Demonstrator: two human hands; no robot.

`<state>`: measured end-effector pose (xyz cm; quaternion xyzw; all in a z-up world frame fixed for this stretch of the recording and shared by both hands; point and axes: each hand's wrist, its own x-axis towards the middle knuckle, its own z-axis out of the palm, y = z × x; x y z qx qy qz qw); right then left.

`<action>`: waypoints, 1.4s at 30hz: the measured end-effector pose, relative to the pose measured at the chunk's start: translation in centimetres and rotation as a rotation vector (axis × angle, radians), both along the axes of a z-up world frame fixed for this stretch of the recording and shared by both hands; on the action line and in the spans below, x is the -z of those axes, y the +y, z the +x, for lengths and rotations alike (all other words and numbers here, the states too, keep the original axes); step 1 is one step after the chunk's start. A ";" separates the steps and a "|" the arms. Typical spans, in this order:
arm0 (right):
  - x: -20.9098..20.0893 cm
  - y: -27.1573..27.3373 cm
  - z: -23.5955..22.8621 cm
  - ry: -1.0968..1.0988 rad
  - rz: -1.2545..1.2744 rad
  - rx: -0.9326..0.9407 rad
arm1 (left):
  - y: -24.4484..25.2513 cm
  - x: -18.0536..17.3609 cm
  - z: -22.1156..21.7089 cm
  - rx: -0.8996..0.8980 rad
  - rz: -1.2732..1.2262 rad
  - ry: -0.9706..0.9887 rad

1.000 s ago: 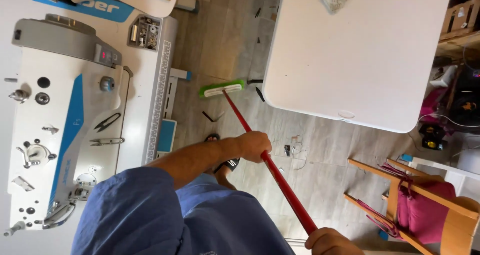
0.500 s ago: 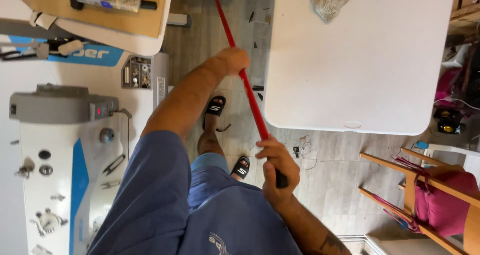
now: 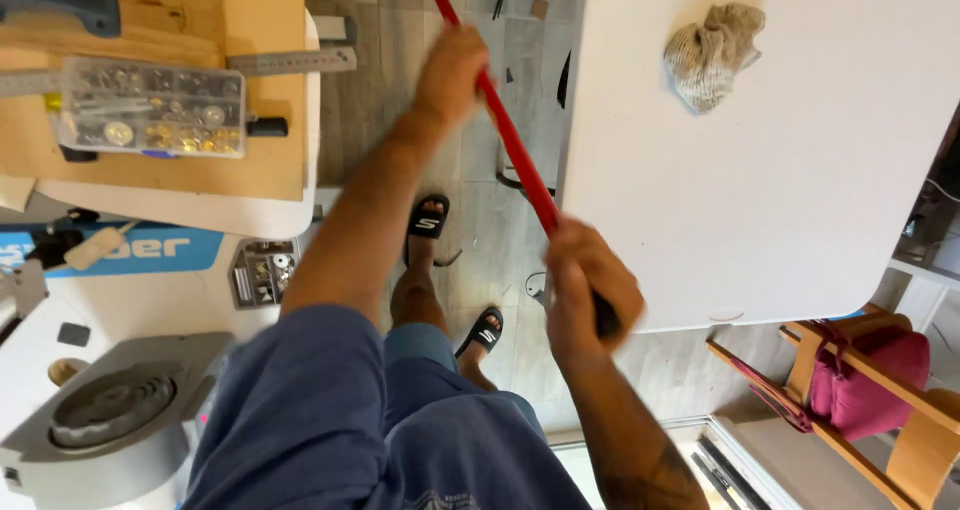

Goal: A person uses a hand press to set rivets in leather, then wipes down the work table and sweeps the floor in a workshop.

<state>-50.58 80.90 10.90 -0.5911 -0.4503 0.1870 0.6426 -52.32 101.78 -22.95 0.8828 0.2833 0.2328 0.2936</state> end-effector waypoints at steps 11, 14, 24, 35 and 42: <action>-15.1 -12.0 0.3 -0.078 -0.202 -0.076 | -16.6 -18.0 0.5 0.513 -0.462 0.056; -12.3 -10.8 -1.4 -0.197 -0.161 -0.061 | -12.3 -15.9 2.8 0.534 -0.356 -0.051; 0.8 -4.8 -5.3 -0.309 0.086 0.173 | -8.6 -4.4 4.6 0.555 -0.181 0.082; -14.3 -15.6 -6.6 -0.215 0.004 0.192 | -25.8 -13.7 -3.6 0.389 -0.350 -0.101; -15.0 -31.6 -7.7 -0.151 -0.045 -0.076 | -40.5 -12.4 -8.5 0.294 -0.308 -0.117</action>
